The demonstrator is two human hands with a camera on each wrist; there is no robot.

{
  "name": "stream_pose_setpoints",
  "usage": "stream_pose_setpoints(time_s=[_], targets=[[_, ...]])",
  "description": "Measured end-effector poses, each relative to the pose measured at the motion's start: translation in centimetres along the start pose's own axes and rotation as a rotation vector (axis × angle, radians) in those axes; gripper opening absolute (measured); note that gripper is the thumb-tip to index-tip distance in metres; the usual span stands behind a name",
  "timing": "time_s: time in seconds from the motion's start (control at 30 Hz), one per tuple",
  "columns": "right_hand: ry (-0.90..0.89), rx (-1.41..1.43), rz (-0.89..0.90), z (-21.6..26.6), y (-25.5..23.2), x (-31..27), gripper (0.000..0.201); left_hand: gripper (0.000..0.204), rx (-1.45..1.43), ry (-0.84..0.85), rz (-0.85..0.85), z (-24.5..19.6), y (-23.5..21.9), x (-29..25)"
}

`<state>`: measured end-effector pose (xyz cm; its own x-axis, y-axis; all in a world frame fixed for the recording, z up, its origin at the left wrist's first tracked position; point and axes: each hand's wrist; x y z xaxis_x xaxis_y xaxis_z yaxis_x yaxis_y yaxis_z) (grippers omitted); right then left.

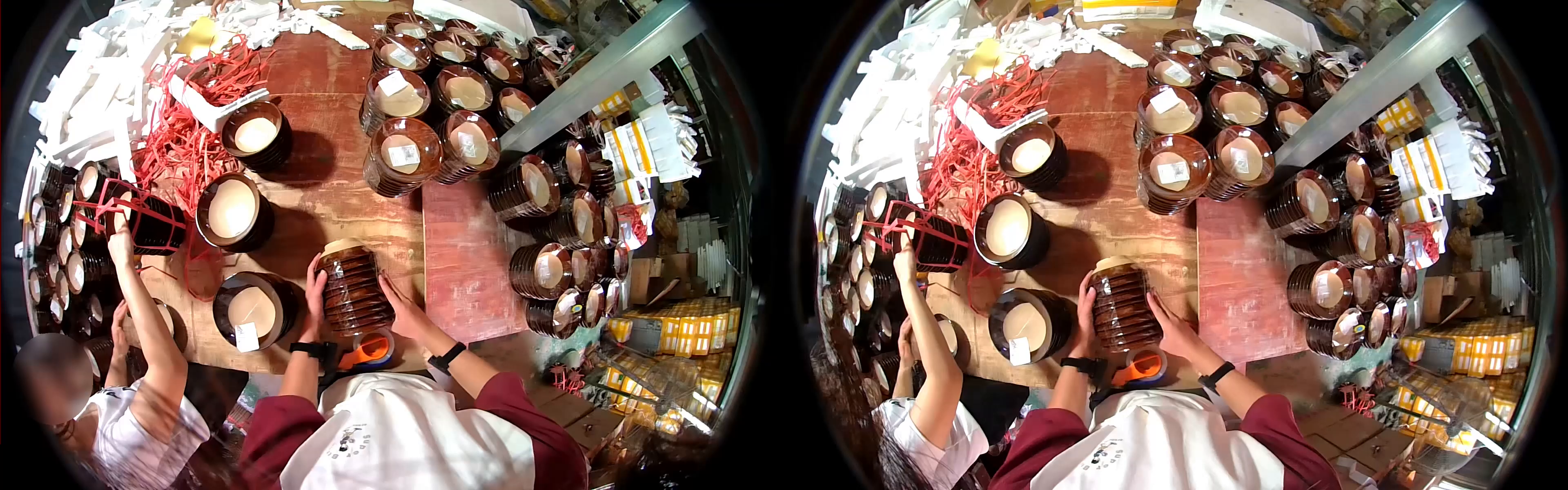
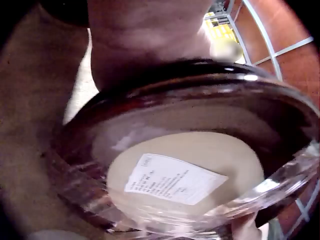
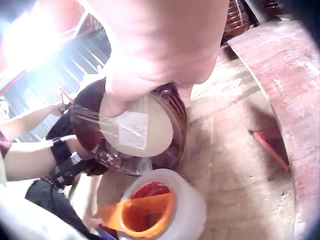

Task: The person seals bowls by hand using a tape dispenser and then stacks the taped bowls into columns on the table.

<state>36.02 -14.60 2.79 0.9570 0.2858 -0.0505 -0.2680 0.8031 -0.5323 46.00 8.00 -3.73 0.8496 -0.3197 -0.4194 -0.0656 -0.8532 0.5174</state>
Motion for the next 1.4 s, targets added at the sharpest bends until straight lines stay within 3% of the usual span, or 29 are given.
stream_pose_setpoints(time_s=[0.07, 0.17, 0.2, 0.3, 0.37, 0.43, 0.5, 0.53, 0.57, 0.6, 0.63, 0.67, 0.7, 0.77, 0.83, 0.93, 0.97, 1.03, 1.13, 1.4], targets=[[-0.043, 0.041, -0.124, 2.0, -1.1, 0.9, 0.091, 0.057, -0.058, -0.220, -0.073, -3.0, 2.3, -0.8], [0.240, 0.388, -0.107, 2.4, -2.7, 1.2, 0.091, 0.064, -0.105, -0.543, -0.071, -2.2, 0.8, -0.4], [0.190, 0.386, -0.238, 2.4, -2.4, 1.2, 0.077, 0.066, -0.132, -0.610, -0.017, -2.6, 1.3, -0.6], [0.342, 0.436, -0.252, 1.9, -3.5, 1.0, 0.062, 0.079, -0.094, -0.752, 0.073, -2.5, 2.6, -1.2], [0.335, 0.546, -0.355, 1.8, -3.8, 1.6, 0.043, 0.083, -0.064, -0.813, 0.073, -2.0, 2.6, -1.1], [0.434, 0.451, -0.351, 0.4, -4.0, 1.9, 0.048, 0.087, 0.039, -0.774, 0.047, -2.5, 3.4, -0.9], [0.593, 0.271, -0.252, -0.7, -4.4, 2.3, 0.066, 0.088, 0.010, -0.763, 0.010, -1.6, 3.0, -0.3], [0.579, 0.249, -0.289, -1.3, -3.8, 2.9, 0.079, 0.086, -0.007, -0.755, -0.003, -1.1, 2.2, 0.3], [0.512, 0.301, -0.251, -1.7, -3.6, 3.0, 0.071, 0.081, -0.119, -0.716, 0.001, -0.4, 1.6, 0.6], [0.617, 0.218, -0.022, -1.5, -4.0, 3.4, 0.069, 0.076, -0.164, -0.653, -0.058, -2.0, 3.2, -0.5], [0.586, 0.221, 0.028, -1.8, -4.2, 3.4, 0.067, 0.070, -0.206, -0.599, -0.098, -3.4, 5.3, -1.4], [0.555, 0.224, 0.076, -2.1, -4.4, 3.3, 0.066, 0.065, -0.291, -0.557, -0.032, -0.4, 1.2, -0.3], [0.375, 0.303, -0.038, -2.7, -3.3, 2.5, 0.065, 0.060, -0.381, -0.523, 0.031, 2.9, -2.9, 1.0], [0.269, 0.646, -0.160, -3.6, -2.6, 1.7, 0.063, 0.055, -0.279, -0.378, 0.054, 0.6, 1.0, -1.7], [0.308, 0.662, -0.282, -4.8, -1.8, 1.3, 0.056, 0.053, -0.273, -0.375, -0.095, 2.7, -1.0, -1.4], [0.321, 0.579, -0.345, -4.4, -1.6, 1.4, 0.055, 0.050, -0.307, -0.424, -0.161, 4.3, -2.9, -1.5], [0.423, 0.451, -0.363, -5.5, -0.2, 1.3, 0.060, 0.050, -0.304, -0.455, -0.153, 3.9, -2.3, -1.7], [0.344, 1.117, -0.322, -8.9, 3.2, 3.5, 0.053, 0.051, -0.339, -0.460, -0.098, 5.4, -4.3, -0.9], [0.534, 1.645, -0.391, -5.0, 2.0, 3.5, 0.048, 0.052, -0.349, -0.461, -0.070, 6.4, -5.4, -0.7], [0.615, 1.753, -0.469, -5.7, 3.4, 4.2, 0.051, 0.052, -0.323, -0.495, -0.055, 5.4, -3.9, -0.8]])
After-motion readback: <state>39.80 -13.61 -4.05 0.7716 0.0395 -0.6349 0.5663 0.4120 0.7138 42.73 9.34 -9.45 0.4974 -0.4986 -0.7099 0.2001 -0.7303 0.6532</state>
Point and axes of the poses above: each hand's wrist, its own x-axis towards the middle knuckle, its own y-axis out of the palm, z = x × y, and after that the axes turned 9 degrees about -y, right-handed
